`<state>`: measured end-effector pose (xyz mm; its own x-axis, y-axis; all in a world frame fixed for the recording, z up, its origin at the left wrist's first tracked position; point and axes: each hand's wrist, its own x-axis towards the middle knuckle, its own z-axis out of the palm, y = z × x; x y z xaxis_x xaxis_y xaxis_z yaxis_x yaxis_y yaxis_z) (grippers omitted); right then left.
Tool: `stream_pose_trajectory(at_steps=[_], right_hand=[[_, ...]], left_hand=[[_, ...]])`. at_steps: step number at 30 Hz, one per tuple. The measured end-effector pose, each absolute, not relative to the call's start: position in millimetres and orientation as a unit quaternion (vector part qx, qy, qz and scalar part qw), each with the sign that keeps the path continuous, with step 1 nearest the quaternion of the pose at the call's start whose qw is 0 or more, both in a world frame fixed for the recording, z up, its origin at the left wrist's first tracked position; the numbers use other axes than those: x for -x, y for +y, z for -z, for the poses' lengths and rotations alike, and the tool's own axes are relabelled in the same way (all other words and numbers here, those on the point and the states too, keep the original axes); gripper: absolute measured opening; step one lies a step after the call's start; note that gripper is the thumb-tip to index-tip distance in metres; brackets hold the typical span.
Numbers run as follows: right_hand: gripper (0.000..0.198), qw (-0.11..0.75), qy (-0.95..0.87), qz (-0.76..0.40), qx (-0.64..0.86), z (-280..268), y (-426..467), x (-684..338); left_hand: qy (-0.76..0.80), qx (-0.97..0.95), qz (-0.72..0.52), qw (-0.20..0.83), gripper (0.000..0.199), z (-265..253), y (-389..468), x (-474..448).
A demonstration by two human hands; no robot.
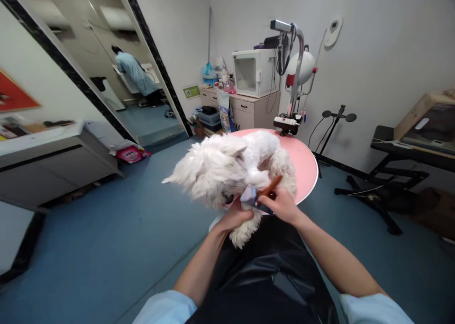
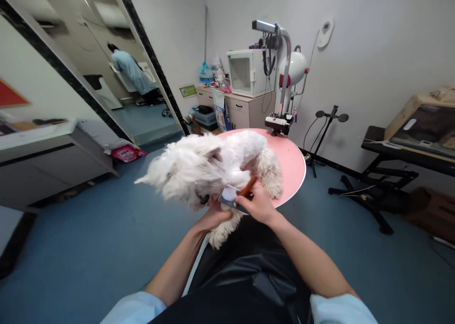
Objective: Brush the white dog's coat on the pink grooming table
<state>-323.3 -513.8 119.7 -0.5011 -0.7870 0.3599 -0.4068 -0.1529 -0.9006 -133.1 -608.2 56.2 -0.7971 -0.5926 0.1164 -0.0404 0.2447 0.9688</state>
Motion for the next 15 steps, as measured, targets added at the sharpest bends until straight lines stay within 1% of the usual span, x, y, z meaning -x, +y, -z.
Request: stream_pose_trajectory(at_steps=[1, 4, 5, 6, 8, 9, 10, 12, 13, 14, 15], right_hand=[[0.024, 0.184, 0.627, 0.580, 0.486, -118.0, -514.8, 322.7], [0.024, 0.000, 0.638, 0.679, 0.363, -115.0, -517.3, 325.3], [0.024, -0.015, 0.627, 0.683, 0.375, -113.3, -517.3, 325.9], [0.024, 0.031, 0.615, 0.660, 0.430, -110.9, -516.8, 325.6], [0.024, 0.161, 0.589, 0.589, 0.530, -104.1, -515.8, 322.5], [0.024, 0.185, 0.588, 0.582, 0.530, -100.5, -515.5, 320.5], [0.024, 0.181, 0.592, 0.592, 0.516, -97.1, -515.3, 318.7], [0.024, 0.116, 0.595, 0.648, 0.461, -91.1, -514.4, 316.2], [0.024, 0.099, 0.588, 0.665, 0.449, -88.5, -513.2, 315.5], [0.025, 0.106, 0.580, 0.669, 0.453, -85.8, -511.6, 315.2], [0.025, 0.132, 0.574, 0.661, 0.464, -83.1, -509.6, 315.1]], left_hand=[[-0.749, -0.213, 0.576, 0.247, 0.066, -56.3, -607.7, 133.2], [-0.738, -0.206, 0.589, 0.256, 0.076, -58.6, -607.5, 132.6], [-0.729, -0.192, 0.607, 0.250, 0.075, -59.9, -608.0, 132.4], [-0.718, -0.172, 0.630, 0.242, 0.075, -61.3, -608.7, 132.5], [-0.698, -0.139, 0.663, 0.233, 0.074, -63.7, -610.8, 133.7], [-0.695, -0.130, 0.667, 0.235, 0.073, -64.4, -612.0, 134.8], [-0.695, -0.128, 0.665, 0.241, 0.074, -64.6, -613.2, 136.3], [-0.696, -0.130, 0.662, 0.245, 0.076, -63.7, -615.3, 139.8], [-0.692, -0.126, 0.671, 0.234, 0.076, -63.1, -616.0, 141.7], [-0.684, -0.118, 0.687, 0.216, 0.075, -62.7, -616.2, 143.7], [-0.673, -0.107, 0.704, 0.199, 0.075, -63.0, -616.1, 145.8]])
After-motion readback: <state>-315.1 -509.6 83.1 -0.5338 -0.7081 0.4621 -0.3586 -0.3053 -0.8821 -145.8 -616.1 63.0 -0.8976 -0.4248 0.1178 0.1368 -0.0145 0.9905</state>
